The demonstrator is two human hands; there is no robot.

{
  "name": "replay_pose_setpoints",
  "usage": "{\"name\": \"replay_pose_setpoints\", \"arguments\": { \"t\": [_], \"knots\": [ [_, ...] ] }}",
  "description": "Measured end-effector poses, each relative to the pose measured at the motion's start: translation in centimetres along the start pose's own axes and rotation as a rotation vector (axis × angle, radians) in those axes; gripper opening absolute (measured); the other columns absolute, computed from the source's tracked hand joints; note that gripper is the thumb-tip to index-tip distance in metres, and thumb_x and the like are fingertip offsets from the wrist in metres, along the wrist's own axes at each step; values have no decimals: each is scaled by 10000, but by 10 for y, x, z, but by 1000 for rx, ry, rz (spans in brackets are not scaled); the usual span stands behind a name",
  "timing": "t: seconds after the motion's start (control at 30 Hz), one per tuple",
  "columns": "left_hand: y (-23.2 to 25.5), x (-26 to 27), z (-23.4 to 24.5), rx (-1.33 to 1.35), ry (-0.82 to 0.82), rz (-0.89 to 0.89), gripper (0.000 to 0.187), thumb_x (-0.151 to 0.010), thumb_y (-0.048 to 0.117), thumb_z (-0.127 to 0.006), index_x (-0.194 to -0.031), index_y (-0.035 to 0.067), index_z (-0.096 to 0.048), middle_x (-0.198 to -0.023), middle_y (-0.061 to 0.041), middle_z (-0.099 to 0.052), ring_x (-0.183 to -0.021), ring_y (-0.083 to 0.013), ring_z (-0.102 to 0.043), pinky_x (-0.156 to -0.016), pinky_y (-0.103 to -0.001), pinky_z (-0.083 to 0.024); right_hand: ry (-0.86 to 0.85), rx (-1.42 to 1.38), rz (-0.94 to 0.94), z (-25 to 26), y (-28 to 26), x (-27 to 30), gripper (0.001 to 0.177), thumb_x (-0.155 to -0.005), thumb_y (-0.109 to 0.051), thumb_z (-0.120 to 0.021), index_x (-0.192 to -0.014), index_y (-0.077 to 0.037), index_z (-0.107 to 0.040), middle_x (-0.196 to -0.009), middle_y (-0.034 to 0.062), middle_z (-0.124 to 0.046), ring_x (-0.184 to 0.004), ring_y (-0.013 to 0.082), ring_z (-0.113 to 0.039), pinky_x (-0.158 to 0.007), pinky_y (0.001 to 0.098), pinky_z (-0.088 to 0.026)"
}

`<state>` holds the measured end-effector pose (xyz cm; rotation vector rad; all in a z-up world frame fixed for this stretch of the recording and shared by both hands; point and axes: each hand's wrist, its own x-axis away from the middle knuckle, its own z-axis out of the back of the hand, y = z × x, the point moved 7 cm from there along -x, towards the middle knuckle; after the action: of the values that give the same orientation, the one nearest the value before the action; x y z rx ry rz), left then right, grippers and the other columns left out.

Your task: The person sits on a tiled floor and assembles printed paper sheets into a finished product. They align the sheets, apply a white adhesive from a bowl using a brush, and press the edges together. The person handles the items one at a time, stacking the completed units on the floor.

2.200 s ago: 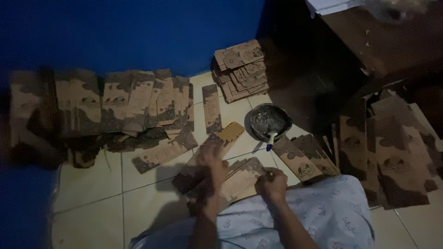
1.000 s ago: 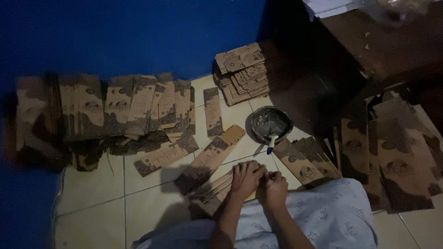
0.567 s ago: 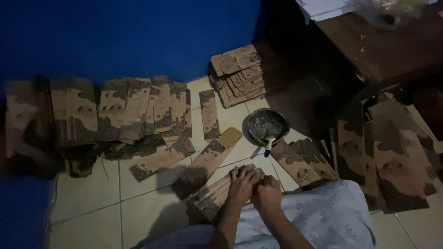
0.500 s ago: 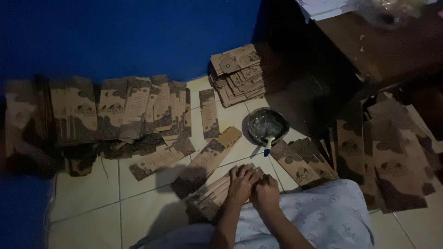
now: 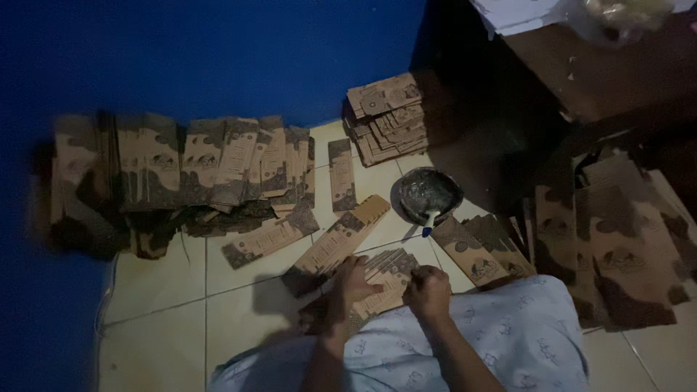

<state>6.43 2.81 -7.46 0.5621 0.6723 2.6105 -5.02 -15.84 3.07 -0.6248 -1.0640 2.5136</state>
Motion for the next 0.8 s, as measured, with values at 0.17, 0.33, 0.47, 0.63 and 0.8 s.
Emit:
{"name": "replay_pose_setpoints", "arguments": {
  "t": [0.17,0.33,0.47,0.63,0.8],
  "knots": [
    [9,-7,-15,796,-61,156,605,-772,289,-762,-1275,-18,-628,-1213,-219,-657,-1094,-374,-655,-910,-443,-535,-14,-233,-351,-15,46,12,192,-826,5,-661,-1003,62,-710,-867,209,-722,-775,281,-725,-695,375,-576],
    [89,37,48,-355,279,-224,494,-815,-40,-691,-1289,78,-623,-1218,-214,-630,-1035,-400,-660,-806,-476,-573,101,-522,-495,-13,70,19,164,-986,-64,-580,-1063,50,-669,-956,191,-761,-809,224,-700,-745,336,-553],
    [91,76,39,-627,455,-312,552,-744,60,-768,-1276,124,-637,-1234,-175,-608,-1095,-388,-626,-884,-539,-543,141,-434,-312,-8,66,22,210,-968,-43,-565,-1155,22,-636,-1152,240,-653,-943,251,-711,-794,343,-563],
    [59,106,9,-219,357,-249,532,-773,183,-770,-1265,28,-637,-1222,-230,-606,-1104,-425,-588,-874,-543,-524,-10,34,284,-28,19,0,306,-866,-112,-711,-1164,-50,-684,-1281,184,-649,-1203,382,-628,-1035,490,-490],
    [50,136,-37,-293,150,-246,267,-1039,193,-617,-1162,-41,-649,-1223,-239,-630,-1138,-387,-614,-968,-504,-520,-494,209,633,-75,-33,6,786,-665,-201,-830,-1387,-84,-544,-1473,206,-496,-1362,430,-468,-1042,582,-385]
  ]
}}
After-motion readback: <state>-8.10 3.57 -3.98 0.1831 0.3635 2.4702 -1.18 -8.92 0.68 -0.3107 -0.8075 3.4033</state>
